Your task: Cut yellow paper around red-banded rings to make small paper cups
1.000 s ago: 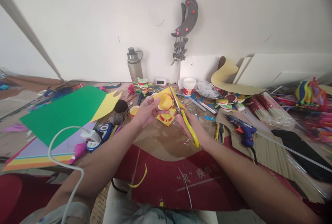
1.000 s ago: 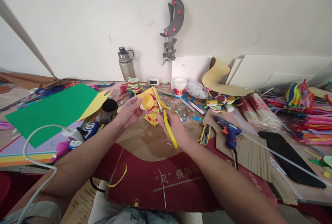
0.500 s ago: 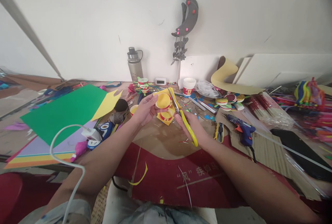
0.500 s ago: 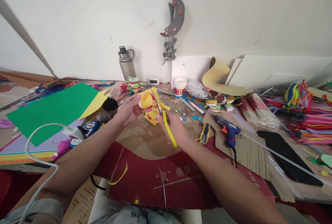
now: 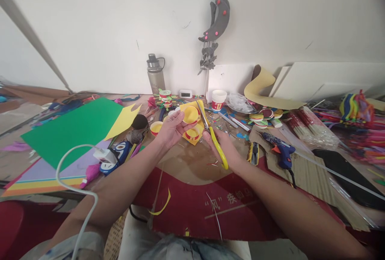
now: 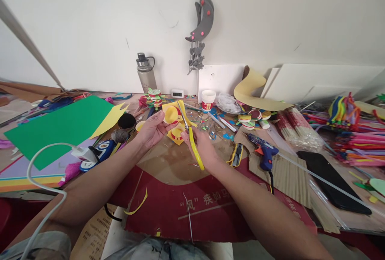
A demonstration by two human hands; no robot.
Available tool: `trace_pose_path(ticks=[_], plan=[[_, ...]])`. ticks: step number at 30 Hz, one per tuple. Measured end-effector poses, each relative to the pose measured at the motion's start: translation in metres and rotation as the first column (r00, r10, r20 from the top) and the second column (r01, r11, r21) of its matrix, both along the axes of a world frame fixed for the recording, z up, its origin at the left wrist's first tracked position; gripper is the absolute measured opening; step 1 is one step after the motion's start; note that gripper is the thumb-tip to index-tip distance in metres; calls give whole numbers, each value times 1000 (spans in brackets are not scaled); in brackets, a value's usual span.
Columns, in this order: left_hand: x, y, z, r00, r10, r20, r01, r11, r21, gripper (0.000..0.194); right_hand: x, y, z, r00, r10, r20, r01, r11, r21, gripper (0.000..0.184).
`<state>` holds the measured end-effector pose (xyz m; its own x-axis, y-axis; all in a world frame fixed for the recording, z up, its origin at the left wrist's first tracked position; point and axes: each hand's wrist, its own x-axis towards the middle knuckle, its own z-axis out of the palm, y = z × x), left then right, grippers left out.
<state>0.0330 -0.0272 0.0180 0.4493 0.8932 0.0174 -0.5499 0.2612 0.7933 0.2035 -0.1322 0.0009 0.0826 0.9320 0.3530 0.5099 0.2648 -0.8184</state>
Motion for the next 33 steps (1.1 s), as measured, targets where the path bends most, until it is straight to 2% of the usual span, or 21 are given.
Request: trace_pose_path(ticks=[7, 13, 18, 23, 29, 33], plan=[[-3, 2, 2, 1000, -21, -23, 22, 999, 35, 19, 0, 0, -1, 1000, 7, -2, -7, 1000, 9, 61], [-6, 4, 3, 999, -47, 13, 46, 997, 63, 17, 0, 0, -1, 1000, 14, 1, -14, 1000, 0, 60], [-6, 6, 2, 999, -38, -23, 40, 994, 97, 21, 0, 3, -8, 994, 63, -90, -67, 997, -42, 56], [-5, 4, 0, 992, -118, -41, 123, 983, 134, 38, 0, 6, -14, 975, 95, -202, -111, 991, -72, 55], [-6, 5, -1, 988, -149, -48, 155, 975, 161, 44, -1, 5, -15, 971, 87, -221, -101, 993, -55, 52], [-7, 7, -2, 987, -152, -59, 160, 972, 172, 42, 0, 4, -14, 979, 73, -190, -84, 995, -48, 51]])
